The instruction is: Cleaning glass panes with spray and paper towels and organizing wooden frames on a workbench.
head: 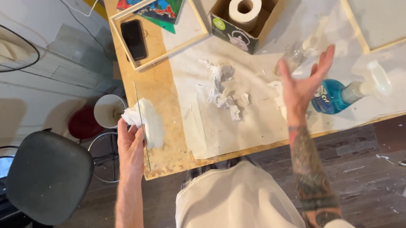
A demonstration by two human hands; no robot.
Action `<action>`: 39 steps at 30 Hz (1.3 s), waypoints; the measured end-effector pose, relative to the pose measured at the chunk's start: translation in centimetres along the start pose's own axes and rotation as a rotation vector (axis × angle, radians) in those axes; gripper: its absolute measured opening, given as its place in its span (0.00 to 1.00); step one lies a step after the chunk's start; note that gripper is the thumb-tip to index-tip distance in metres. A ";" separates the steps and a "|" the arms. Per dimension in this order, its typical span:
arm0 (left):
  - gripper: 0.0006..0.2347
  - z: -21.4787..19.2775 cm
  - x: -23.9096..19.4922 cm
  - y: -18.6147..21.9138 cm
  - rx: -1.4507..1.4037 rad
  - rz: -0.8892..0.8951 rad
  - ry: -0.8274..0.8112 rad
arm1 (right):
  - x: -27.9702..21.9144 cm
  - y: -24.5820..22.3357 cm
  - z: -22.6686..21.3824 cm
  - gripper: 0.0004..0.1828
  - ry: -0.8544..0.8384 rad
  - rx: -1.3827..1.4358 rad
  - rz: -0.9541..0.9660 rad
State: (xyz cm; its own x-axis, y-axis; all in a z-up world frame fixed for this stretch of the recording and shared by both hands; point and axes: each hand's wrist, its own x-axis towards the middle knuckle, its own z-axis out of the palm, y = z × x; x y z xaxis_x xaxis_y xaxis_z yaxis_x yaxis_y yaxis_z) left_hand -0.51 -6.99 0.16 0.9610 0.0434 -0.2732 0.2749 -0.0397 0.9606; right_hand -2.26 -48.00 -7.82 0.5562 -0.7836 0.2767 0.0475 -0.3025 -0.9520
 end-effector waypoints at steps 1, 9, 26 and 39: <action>0.21 0.1 0.3 -0.6 0.005 0.000 0.005 | 1.8 1.7 -0.2 0.61 -0.003 0.004 0.005; 0.16 -0.1 0.2 0.4 0.069 -0.195 -0.176 | 8.3 2.7 0.2 0.05 -0.206 0.117 -0.415; 0.49 -0.2 -1.5 4.1 -0.340 -0.339 -0.315 | -9.3 -8.8 3.5 0.07 -1.135 0.211 -0.150; 0.45 -2.1 0.1 3.2 -0.352 -0.457 -0.352 | -10.5 0.0 -4.6 0.06 -1.258 0.154 -0.064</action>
State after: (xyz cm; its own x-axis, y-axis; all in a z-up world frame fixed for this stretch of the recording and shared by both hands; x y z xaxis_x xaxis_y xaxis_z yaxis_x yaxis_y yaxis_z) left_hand 0.36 -5.00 3.28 0.7194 -0.3517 -0.5989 0.6872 0.2353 0.6873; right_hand -11.86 -42.27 -10.10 0.9465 0.3106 0.0879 0.1520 -0.1886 -0.9702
